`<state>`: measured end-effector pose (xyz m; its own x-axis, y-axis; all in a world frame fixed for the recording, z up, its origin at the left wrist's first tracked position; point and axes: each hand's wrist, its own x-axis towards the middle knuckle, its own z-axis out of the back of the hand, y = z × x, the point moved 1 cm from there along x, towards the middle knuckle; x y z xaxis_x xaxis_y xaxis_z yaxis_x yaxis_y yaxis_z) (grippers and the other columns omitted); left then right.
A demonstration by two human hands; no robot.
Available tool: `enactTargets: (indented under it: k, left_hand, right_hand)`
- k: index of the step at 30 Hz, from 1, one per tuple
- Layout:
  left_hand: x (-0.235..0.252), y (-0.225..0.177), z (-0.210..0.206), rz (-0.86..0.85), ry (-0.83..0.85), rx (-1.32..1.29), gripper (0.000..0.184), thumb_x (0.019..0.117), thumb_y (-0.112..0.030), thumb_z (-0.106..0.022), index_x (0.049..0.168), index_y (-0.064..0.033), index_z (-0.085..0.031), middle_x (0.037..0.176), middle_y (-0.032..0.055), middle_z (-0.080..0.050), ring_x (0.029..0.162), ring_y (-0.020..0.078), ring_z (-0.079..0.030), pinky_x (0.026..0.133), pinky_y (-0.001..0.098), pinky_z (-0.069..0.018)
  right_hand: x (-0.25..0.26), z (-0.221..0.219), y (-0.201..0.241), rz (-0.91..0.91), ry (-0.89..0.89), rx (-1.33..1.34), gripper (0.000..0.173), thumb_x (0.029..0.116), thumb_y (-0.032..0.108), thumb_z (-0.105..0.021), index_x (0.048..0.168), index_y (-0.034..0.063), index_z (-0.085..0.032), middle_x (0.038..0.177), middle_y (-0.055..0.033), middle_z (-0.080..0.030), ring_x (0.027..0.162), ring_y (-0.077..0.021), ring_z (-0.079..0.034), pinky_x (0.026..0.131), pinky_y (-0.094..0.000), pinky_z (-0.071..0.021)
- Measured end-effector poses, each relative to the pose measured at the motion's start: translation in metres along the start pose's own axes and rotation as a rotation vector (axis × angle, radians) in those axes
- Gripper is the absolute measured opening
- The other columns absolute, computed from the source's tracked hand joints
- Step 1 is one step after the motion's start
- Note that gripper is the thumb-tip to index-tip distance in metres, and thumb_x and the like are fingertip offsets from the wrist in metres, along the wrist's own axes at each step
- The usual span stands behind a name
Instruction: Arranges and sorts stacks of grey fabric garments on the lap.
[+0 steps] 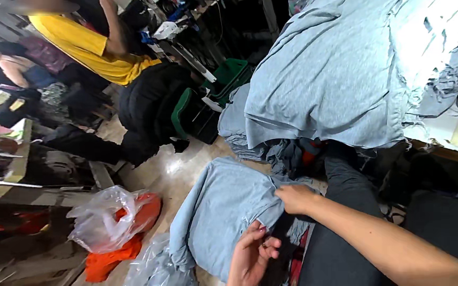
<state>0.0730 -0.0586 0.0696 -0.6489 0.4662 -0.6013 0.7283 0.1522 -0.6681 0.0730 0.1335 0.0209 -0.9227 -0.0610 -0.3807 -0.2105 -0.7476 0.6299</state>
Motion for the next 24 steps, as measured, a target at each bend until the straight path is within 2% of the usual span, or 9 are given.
enactTargets:
  k: [3,7,9,12,13,15,18,22,24]
  left_hand:
    - [-0.033,0.039,0.011,-0.35,-0.217,0.202,0.041,0.0954,0.006,-0.039,0.136,-0.0021,-0.044,0.118,0.0061,-0.066,0.072,0.0137,-0.071,0.06,0.0296,-0.0612]
    - [-0.021,0.09,0.01,-0.145,-0.476,-0.144,0.032,0.0982,0.006,-0.036,0.129,0.0007,-0.046,0.109,0.0108,-0.064,0.077,0.015,-0.068,0.066,0.0271,-0.0581]
    - [0.008,0.086,0.005,-0.02,-0.585,-0.413,0.01,0.1012,-0.002,-0.04,0.106,-0.0016,-0.049,0.09,0.0132,-0.064,0.073,0.0194,-0.069,0.066,0.0295,-0.0617]
    - [0.023,0.071,-0.01,0.114,-0.429,-0.226,0.019,0.1018,-0.002,-0.039,0.107,-0.0008,-0.057,0.087,0.0105,-0.069,0.061,0.0149,-0.066,0.055,0.0265,-0.0577]
    - [0.022,0.066,-0.013,0.135,-0.315,-0.045,0.029,0.0998,0.003,-0.04,0.122,0.0003,-0.058,0.099,0.0101,-0.069,0.064,0.015,-0.065,0.054,0.0274,-0.0565]
    - [0.017,0.057,-0.014,0.073,-0.207,0.242,0.037,0.0951,0.009,-0.045,0.129,0.0019,-0.059,0.118,0.0122,-0.066,0.071,0.0166,-0.066,0.054,0.0301,-0.0551]
    - [0.006,0.06,-0.011,-0.077,-0.465,0.134,0.01,0.0941,0.009,-0.049,0.093,0.0017,-0.055,0.075,0.0093,-0.065,0.055,0.0135,-0.062,0.047,0.0258,-0.0538]
    - [0.007,0.072,-0.014,0.063,-0.517,-0.283,0.009,0.1005,-0.003,-0.043,0.106,0.0,-0.049,0.088,0.0161,-0.065,0.073,0.0254,-0.07,0.065,0.0363,-0.0624]
    - [0.023,0.071,-0.022,0.118,-0.494,-0.306,0.009,0.0997,-0.003,-0.043,0.095,-0.0041,-0.05,0.075,0.0103,-0.064,0.062,0.0194,-0.067,0.059,0.0305,-0.0611]
  right_hand:
    - [0.004,0.03,0.034,0.085,-0.216,0.137,0.029,0.0926,0.003,-0.063,0.121,0.0006,-0.068,0.122,-0.0215,-0.067,0.113,-0.0405,-0.065,0.091,-0.0625,-0.0517]
    - [0.001,0.036,0.069,0.381,-0.373,0.391,0.03,0.0875,-0.012,-0.061,0.115,-0.0036,-0.07,0.114,-0.0224,-0.069,0.109,-0.0368,-0.066,0.094,-0.0538,-0.0533]
    - [0.002,0.04,0.068,0.349,-0.301,0.315,0.033,0.0897,-0.011,-0.058,0.12,-0.0021,-0.067,0.115,-0.0223,-0.069,0.111,-0.0376,-0.067,0.095,-0.0556,-0.0527]
    - [-0.013,0.048,0.059,0.362,-0.287,0.215,0.034,0.0907,-0.01,-0.056,0.121,0.0009,-0.067,0.111,-0.0204,-0.071,0.106,-0.0374,-0.069,0.089,-0.058,-0.0539]
    - [-0.017,0.047,0.052,0.378,-0.312,0.2,0.034,0.0901,-0.01,-0.056,0.12,0.0009,-0.068,0.109,-0.0201,-0.071,0.103,-0.0373,-0.069,0.087,-0.0582,-0.0545]
    - [-0.023,0.041,0.033,0.363,-0.338,0.188,0.033,0.0909,-0.01,-0.056,0.119,0.0007,-0.069,0.109,-0.0204,-0.072,0.103,-0.0375,-0.07,0.088,-0.0586,-0.0546]
    - [-0.023,0.032,0.016,0.308,-0.335,0.159,0.036,0.0927,-0.008,-0.054,0.122,0.0037,-0.069,0.11,-0.0197,-0.072,0.103,-0.0379,-0.07,0.088,-0.0584,-0.0541]
    - [-0.016,0.038,0.04,0.395,-0.345,0.124,0.043,0.0927,-0.008,-0.054,0.128,0.0101,-0.071,0.115,-0.0166,-0.074,0.106,-0.036,-0.07,0.09,-0.0583,-0.054]
    - [-0.014,0.043,0.055,0.476,-0.341,0.083,0.039,0.0941,-0.006,-0.053,0.124,0.0088,-0.073,0.114,-0.0152,-0.074,0.105,-0.0338,-0.071,0.088,-0.0558,-0.0545]
